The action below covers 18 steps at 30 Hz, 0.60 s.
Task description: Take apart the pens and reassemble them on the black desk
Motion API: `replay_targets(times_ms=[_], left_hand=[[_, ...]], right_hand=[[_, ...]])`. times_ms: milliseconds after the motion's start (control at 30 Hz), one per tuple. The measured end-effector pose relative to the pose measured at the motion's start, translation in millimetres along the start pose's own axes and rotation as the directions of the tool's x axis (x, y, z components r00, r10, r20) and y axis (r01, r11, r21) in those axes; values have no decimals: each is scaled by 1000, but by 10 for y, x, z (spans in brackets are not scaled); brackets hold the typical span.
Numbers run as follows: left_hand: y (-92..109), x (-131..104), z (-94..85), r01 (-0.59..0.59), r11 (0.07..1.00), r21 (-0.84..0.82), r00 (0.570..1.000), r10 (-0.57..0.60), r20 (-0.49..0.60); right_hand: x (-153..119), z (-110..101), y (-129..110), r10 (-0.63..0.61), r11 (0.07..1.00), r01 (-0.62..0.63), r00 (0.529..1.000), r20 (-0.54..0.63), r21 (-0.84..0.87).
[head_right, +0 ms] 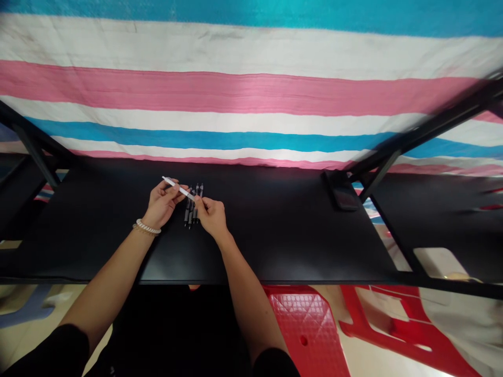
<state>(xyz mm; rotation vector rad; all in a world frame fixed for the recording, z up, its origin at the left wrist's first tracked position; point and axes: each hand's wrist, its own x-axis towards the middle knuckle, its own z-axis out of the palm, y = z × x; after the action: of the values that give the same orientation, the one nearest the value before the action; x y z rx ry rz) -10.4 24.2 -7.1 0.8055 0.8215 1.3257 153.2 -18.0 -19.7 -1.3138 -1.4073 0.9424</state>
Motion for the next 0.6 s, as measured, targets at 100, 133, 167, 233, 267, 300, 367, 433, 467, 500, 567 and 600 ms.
replay_targets(times_ms=[100, 133, 167, 233, 267, 300, 367, 433, 467, 500, 567, 600], left_hand=[[18, -3, -2, -1, 1000, -15, 1000, 1, 20], [26, -4, -2, 4, 1000, -22, 1000, -3, 31], [35, -6, -3, 11, 1000, -28, 999, -10, 41], [49, -10, -3, 27, 999, -46, 998, -24, 62], [54, -12, -4, 33, 998, -58, 997, -28, 72], [57, -14, -4, 33, 997, -71, 996, -27, 83], [57, -19, -1, 31, 995, -90, 994, -21, 107], [55, -25, 10, 31, 995, -95, 992, -19, 126], [56, -29, 22, 35, 995, -97, 991, -22, 130], [61, -33, 37, 42, 994, -106, 991, -28, 130], [84, -42, 73, 67, 985, -159, 992, -49, 116], [104, -47, 91, 92, 974, -207, 991, -69, 114]], right_hand=[[-4, 5, -42, 2, 1000, -2, 1000, 31, 3], [-3, 7, -54, 5, 1000, -6, 999, 44, 15], [1, 9, -64, 10, 999, -13, 998, 61, 34], [11, 9, -73, 20, 997, -27, 996, 87, 77], [17, 7, -71, 24, 995, -33, 995, 93, 93], [23, 6, -66, 27, 994, -36, 995, 94, 102], [33, 4, -46, 31, 993, -41, 995, 96, 111], [41, 4, -18, 45, 989, -62, 992, 122, 137], [44, 6, -4, 55, 986, -76, 989, 140, 151], [45, 8, 8, 63, 984, -86, 986, 152, 153], [45, 13, 25, 49, 995, -59, 991, 124, 76], [43, 16, 29, 20, 1000, -20, 995, 95, -8]])
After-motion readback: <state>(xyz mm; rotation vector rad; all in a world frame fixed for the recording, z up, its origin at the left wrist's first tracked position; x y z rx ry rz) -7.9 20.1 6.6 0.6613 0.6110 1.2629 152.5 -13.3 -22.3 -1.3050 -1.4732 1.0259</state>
